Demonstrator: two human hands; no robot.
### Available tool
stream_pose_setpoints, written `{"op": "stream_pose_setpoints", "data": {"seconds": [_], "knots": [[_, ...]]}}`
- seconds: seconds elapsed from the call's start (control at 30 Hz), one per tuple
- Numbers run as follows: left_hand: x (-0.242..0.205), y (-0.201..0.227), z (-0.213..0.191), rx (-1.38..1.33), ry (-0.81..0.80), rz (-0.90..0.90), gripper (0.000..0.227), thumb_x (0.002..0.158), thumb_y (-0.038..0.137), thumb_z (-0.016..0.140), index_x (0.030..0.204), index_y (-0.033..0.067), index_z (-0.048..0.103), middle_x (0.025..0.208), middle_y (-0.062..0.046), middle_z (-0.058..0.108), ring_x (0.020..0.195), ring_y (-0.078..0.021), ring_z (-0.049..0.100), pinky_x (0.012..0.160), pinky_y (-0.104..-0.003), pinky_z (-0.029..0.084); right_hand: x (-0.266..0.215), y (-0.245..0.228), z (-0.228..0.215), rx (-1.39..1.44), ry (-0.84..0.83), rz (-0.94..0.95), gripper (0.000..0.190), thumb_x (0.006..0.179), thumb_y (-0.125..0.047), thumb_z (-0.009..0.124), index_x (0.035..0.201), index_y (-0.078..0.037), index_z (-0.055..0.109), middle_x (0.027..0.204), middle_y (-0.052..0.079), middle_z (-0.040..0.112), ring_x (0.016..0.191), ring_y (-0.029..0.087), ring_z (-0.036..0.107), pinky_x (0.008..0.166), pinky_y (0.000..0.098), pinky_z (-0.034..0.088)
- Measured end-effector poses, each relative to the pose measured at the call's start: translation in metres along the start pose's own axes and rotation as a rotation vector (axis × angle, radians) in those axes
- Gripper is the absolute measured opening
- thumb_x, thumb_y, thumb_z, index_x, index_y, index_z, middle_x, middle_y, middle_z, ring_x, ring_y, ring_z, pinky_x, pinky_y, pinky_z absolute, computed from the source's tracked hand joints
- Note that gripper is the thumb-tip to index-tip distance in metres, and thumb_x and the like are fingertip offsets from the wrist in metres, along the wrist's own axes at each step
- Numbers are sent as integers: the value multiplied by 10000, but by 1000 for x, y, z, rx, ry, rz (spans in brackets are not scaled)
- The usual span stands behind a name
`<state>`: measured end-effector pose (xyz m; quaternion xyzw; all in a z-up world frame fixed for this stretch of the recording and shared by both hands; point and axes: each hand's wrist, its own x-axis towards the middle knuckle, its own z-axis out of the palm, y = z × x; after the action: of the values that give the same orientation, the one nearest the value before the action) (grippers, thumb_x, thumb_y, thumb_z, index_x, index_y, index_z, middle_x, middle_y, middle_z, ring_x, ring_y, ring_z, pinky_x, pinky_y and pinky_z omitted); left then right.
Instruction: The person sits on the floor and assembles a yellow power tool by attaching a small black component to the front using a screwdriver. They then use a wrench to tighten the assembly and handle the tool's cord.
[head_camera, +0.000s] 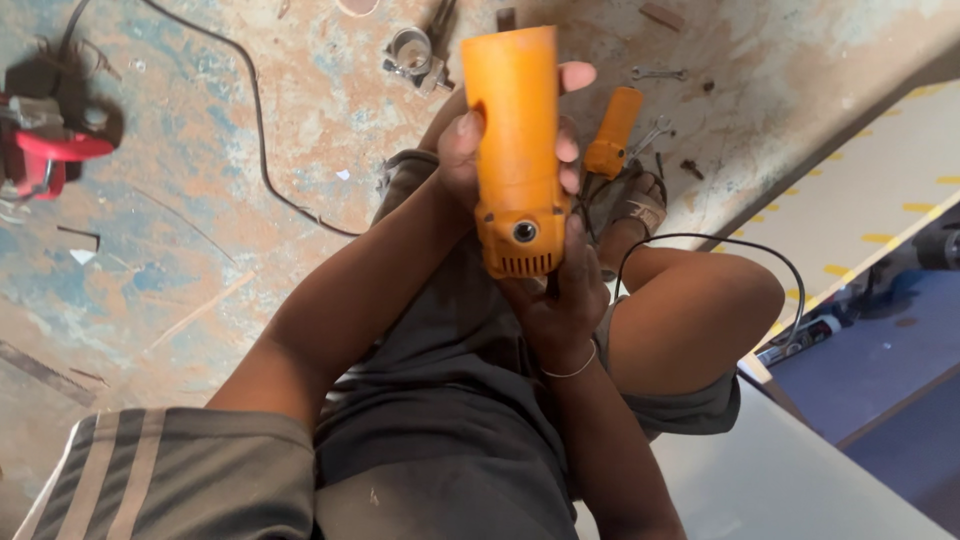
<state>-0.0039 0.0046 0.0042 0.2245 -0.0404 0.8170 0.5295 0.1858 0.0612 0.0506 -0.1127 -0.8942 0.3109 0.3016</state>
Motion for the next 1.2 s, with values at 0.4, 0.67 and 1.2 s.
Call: {"op": "stream_pose_setpoints", "data": {"seconds": [0.4, 0.67, 1.2], "knots": [[-2, -1, 0, 42, -6, 25, 927, 984, 461, 676, 1652, 6, 222, 1181, -155, 677, 1073, -257, 718, 925, -372, 614, -4, -1, 7, 1, 16, -15, 865, 838, -234, 954, 1485, 6, 433, 1165, 185, 681, 984, 301, 728, 808, 368, 614], [-4, 2, 7, 52, 62, -7, 940, 952, 472, 694, 1659, 34, 255, 1161, -139, 671, 1054, -245, 695, 942, -374, 592, -6, -1, 9, 29, 2, 53, 870, 832, -241, 958, 1474, 39, 442, 1237, 200, 700, 1029, 277, 749, 829, 347, 622], [-3, 0, 19, 43, 205, -44, 796, 1020, 517, 593, 1633, 75, 342, 1176, -131, 651, 1055, -256, 658, 962, -400, 554, -4, 2, 6, 2, 0, 3, 964, 830, -265, 957, 1541, 12, 368, 1325, 211, 639, 1142, 289, 699, 901, 362, 619]]}}
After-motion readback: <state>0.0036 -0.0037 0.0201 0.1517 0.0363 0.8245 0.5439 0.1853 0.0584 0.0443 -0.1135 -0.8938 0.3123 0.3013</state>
